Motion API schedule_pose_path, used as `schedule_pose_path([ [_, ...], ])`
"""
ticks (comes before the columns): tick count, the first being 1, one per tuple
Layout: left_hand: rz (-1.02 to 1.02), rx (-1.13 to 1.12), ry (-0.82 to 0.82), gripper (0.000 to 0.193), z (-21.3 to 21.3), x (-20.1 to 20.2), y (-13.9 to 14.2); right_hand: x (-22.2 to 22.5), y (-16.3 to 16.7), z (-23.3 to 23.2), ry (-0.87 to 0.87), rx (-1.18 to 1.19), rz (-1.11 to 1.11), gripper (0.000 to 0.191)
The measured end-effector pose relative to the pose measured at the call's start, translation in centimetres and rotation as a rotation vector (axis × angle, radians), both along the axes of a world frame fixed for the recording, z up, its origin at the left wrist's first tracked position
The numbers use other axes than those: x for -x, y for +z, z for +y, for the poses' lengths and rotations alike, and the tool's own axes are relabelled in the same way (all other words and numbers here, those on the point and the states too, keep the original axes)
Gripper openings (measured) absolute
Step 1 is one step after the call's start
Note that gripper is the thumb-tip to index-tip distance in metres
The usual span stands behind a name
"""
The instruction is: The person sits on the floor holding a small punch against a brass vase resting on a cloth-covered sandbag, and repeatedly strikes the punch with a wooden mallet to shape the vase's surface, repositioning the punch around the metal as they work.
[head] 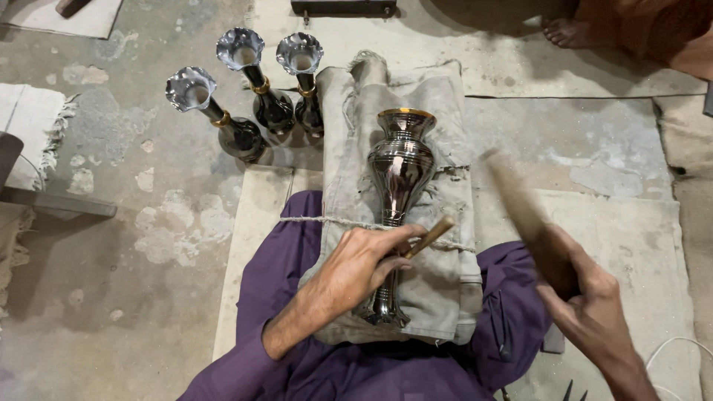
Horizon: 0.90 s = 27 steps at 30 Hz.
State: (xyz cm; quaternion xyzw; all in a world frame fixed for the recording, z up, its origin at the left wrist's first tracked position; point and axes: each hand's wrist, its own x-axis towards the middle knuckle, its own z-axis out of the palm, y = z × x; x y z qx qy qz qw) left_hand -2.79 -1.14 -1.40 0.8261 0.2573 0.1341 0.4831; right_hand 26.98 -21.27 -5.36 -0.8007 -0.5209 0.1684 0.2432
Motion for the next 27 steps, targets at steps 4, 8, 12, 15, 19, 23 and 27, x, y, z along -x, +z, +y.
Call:
schedule_pose_path([
  [4,-0.147,-0.097,-0.025,0.049,-0.1,0.2,-0.2,0.2,1.3,0.2,0.036,0.166,-0.295,0.078],
  [8,-0.063,-0.007,-0.01,0.05,-0.3,0.3,-0.4,0.4,2.6,0.3,0.025,0.076,-0.124,0.086],
  [12,-0.157,-0.068,-0.02,0.05,-0.2,0.3,-0.5,0.4,3.1,0.8,0.092,0.063,-0.273,0.085],
  [15,-0.139,-0.016,-0.025,0.051,-0.2,0.4,-0.4,0.3,3.4,1.0,0.068,0.254,-0.269,0.082],
  [19,-0.048,0.068,-0.023,0.051,-0.3,0.4,-0.2,0.1,4.1,0.7,0.032,0.042,-0.211,0.085],
  [23,-0.119,0.038,-0.032,0.05,-0.4,0.6,-0.2,0.1,4.6,0.7,0.099,0.125,-0.177,0.075],
  [27,-0.17,0.071,-0.039,0.05,-0.5,0.7,-0.6,0.0,5.1,1.0,0.088,0.104,-0.185,0.078],
])
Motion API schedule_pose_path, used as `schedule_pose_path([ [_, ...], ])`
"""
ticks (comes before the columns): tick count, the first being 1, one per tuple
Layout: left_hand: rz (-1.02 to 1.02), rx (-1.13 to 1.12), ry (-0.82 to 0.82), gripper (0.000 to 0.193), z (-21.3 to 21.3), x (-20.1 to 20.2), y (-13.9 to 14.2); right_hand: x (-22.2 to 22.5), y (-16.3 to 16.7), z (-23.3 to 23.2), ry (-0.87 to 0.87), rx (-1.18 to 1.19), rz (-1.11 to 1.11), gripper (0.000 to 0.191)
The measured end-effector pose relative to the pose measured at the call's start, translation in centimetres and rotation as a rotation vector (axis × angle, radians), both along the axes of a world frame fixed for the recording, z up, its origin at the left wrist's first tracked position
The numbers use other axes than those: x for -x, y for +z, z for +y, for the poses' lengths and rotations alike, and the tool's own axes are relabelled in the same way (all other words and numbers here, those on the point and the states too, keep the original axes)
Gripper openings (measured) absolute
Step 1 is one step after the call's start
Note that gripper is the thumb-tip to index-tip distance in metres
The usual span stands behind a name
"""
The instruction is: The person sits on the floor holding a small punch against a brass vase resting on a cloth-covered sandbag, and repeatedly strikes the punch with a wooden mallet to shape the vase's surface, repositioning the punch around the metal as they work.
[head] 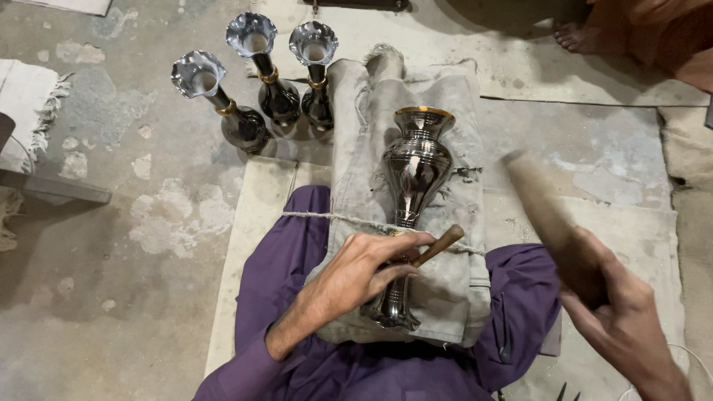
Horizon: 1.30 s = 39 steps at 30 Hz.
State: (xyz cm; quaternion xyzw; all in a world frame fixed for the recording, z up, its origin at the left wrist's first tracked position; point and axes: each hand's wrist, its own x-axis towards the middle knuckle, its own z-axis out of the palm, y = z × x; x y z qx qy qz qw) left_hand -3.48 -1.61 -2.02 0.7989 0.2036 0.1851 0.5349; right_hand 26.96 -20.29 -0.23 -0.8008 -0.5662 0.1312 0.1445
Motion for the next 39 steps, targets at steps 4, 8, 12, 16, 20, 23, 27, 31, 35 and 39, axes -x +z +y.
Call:
schedule_pose_path([
  [4,0.018,0.008,-0.001,0.049,0.0,0.1,-0.4,0.1,0.7,0.2,-0.035,0.455,-0.497,0.072],
  [8,0.031,0.006,-0.004,0.05,-0.2,0.1,-0.6,0.3,1.3,0.7,0.038,0.115,-0.191,0.084],
  [12,0.012,0.026,-0.013,0.05,-0.2,0.2,-0.6,0.3,1.8,1.0,0.106,0.043,-0.137,0.079],
  [16,0.048,0.058,-0.004,0.051,-0.3,0.3,-0.8,-0.2,2.0,0.9,0.064,0.573,-0.529,0.069],
  [20,-0.04,0.001,0.012,0.052,-0.5,0.6,-1.0,-0.7,1.7,0.4,0.039,0.015,-0.127,0.078],
  [23,-0.058,0.006,0.016,0.05,-0.5,0.7,-1.2,-0.9,1.6,0.4,0.116,0.062,-0.181,0.075],
  [27,-0.092,0.041,0.006,0.053,-0.6,0.8,-1.3,-0.5,2.3,0.9,0.013,0.094,-0.101,0.079],
  [31,-0.081,0.021,-0.002,0.048,-0.5,0.8,-1.4,0.2,3.4,1.4,0.087,0.538,-0.664,0.072],
  [35,-0.08,0.114,-0.023,0.05,-0.4,0.9,-1.7,0.4,3.7,1.6,0.085,0.148,-0.129,0.079],
  [39,-0.098,0.063,-0.047,0.052,-0.4,0.9,-2.5,-0.1,3.1,1.3,0.076,0.24,-0.368,0.076],
])
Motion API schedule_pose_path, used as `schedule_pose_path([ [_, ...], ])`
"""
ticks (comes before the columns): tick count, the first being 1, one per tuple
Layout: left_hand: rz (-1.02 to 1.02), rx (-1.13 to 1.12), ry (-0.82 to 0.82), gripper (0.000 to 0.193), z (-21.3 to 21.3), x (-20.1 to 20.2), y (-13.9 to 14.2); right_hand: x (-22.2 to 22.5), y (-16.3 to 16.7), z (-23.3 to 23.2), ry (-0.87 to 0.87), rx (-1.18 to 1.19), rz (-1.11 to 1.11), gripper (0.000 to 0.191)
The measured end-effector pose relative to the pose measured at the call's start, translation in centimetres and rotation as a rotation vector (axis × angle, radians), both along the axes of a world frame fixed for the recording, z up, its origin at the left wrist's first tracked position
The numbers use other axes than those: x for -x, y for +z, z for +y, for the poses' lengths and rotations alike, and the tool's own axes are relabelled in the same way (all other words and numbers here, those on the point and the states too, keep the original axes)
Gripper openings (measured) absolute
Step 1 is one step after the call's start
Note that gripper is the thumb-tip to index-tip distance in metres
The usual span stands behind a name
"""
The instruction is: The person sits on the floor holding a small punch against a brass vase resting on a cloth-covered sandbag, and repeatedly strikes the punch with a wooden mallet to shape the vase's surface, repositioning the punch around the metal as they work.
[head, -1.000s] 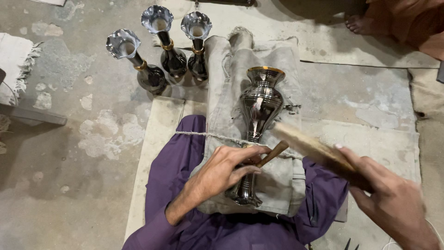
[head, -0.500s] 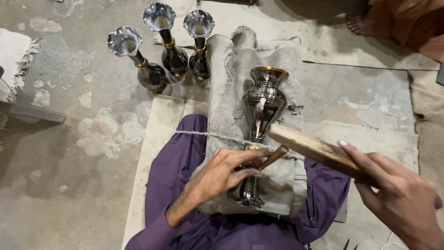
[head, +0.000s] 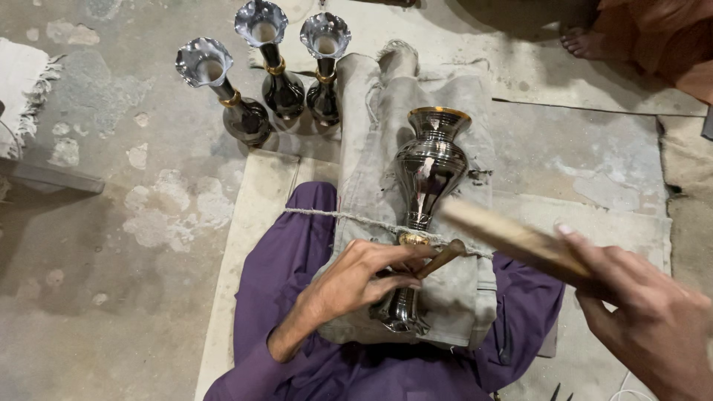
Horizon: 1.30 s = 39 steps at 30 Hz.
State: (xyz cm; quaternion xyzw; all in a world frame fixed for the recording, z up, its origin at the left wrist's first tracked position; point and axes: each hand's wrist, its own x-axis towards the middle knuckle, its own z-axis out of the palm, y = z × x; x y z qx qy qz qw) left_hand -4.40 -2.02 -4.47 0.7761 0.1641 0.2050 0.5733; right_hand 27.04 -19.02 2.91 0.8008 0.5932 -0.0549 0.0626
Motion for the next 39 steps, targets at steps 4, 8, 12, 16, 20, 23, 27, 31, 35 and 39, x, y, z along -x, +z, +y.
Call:
schedule_pose_path([
  [4,-0.024,0.0,-0.012,0.052,0.0,0.5,-0.8,-0.6,-0.4,-0.8,0.007,-0.299,0.512,0.085],
  [8,-0.042,-0.026,-0.019,0.05,0.0,0.7,-1.5,-0.8,-0.5,-1.2,0.066,-0.003,-0.03,0.073],
  [12,-0.107,-0.033,-0.007,0.049,-0.1,0.9,-1.8,-0.7,0.2,-1.4,0.16,-0.066,-0.01,0.074],
  [16,-0.128,-0.032,-0.061,0.049,0.3,0.9,-2.2,-0.1,0.3,-1.7,0.099,-0.172,0.034,0.062],
  [20,-0.126,-0.007,-0.105,0.05,0.6,1.2,-2.9,1.3,-1.3,-2.4,0.048,-0.242,0.194,0.061],
  [23,-0.15,-0.02,0.064,0.044,0.2,1.4,-3.5,2.0,-2.5,-3.0,0.068,-0.228,0.044,0.062],
  [27,-0.134,-0.025,0.425,0.042,0.1,2.1,-4.0,5.6,-5.5,-2.9,0.007,-0.358,0.659,0.066],
  [31,-0.101,0.048,0.486,0.05,0.5,3.0,-3.9,11.2,-9.4,-2.3,0.217,-0.385,0.876,0.054],
  [35,-0.053,0.062,0.442,0.054,1.0,2.9,-3.0,13.6,-10.5,-2.1,0.378,-0.422,0.549,0.061],
  [39,-0.088,0.115,0.323,0.056,1.7,2.1,-1.5,13.7,-10.1,-1.5,0.348,-0.424,0.58,0.059],
])
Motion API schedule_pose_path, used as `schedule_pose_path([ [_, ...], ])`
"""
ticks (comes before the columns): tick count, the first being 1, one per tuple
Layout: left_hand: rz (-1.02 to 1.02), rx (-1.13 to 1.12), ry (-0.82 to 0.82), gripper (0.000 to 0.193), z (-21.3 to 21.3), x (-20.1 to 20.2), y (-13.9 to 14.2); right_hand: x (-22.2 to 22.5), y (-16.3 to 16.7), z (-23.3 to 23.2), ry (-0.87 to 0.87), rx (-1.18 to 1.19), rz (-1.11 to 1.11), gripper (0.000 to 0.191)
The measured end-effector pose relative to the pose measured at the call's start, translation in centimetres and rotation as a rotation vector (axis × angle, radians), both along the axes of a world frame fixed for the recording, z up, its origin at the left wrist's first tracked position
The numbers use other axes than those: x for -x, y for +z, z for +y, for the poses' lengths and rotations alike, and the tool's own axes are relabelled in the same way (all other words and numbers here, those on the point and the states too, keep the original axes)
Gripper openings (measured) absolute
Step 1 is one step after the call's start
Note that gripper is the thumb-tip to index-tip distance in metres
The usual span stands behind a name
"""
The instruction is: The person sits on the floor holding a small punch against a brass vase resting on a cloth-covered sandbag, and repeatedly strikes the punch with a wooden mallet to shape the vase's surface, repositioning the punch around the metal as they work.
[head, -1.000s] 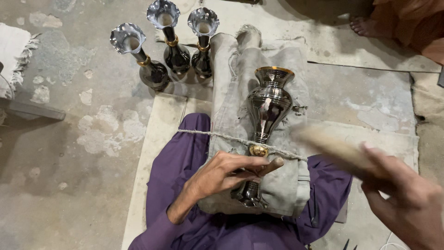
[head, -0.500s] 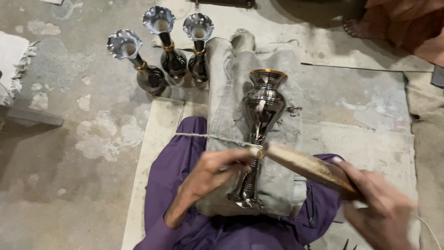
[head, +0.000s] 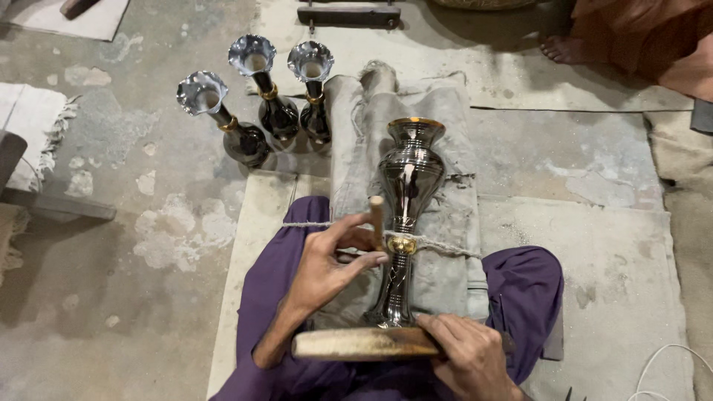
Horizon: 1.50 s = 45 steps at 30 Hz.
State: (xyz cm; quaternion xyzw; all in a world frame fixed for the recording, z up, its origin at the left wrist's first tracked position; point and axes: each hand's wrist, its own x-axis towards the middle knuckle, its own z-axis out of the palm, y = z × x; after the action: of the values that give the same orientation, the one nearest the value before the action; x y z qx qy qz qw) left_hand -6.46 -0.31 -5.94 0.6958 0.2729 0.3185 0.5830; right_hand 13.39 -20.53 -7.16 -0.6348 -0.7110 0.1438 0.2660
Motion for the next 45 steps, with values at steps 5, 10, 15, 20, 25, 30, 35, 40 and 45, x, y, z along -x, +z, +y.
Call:
schedule_pose_path([
  [5,0.12,-0.144,-0.252,0.057,1.5,-2.6,1.9,-3.0,-0.3,-0.2,-0.075,0.09,0.668,0.052],
  [10,0.203,-0.251,-0.439,0.05,2.5,-4.0,3.2,-5.2,-2.2,-2.3,-0.308,-0.258,1.181,0.036],
  [15,0.248,-0.439,-0.551,0.05,2.8,-4.9,3.7,-5.5,-4.5,-1.5,-0.302,0.055,1.014,0.023],
  [20,0.317,-0.456,-0.6,0.051,2.7,-5.3,4.0,-6.6,-4.0,-2.5,-0.532,0.045,1.028,0.025],
  [25,0.384,-0.408,-0.627,0.052,2.7,-5.5,4.3,-8.2,-4.0,-3.8,-0.576,-0.015,0.613,0.029],
  [30,0.359,-0.424,-0.632,0.052,3.1,-5.1,4.2,-8.6,-4.6,-4.5,-0.643,0.016,0.514,0.032],
  [35,0.247,-0.486,-0.569,0.051,3.0,-4.4,3.8,-10.0,-4.5,-4.1,-0.589,0.137,0.068,0.037],
  [40,0.334,-0.451,-0.471,0.05,2.2,-3.9,3.7,-11.2,-2.6,-3.0,-0.552,0.32,-0.129,0.05],
  [45,0.397,-0.259,-0.346,0.052,1.0,-3.1,3.3,-12.3,1.3,-0.4,-0.55,0.181,0.268,0.062],
])
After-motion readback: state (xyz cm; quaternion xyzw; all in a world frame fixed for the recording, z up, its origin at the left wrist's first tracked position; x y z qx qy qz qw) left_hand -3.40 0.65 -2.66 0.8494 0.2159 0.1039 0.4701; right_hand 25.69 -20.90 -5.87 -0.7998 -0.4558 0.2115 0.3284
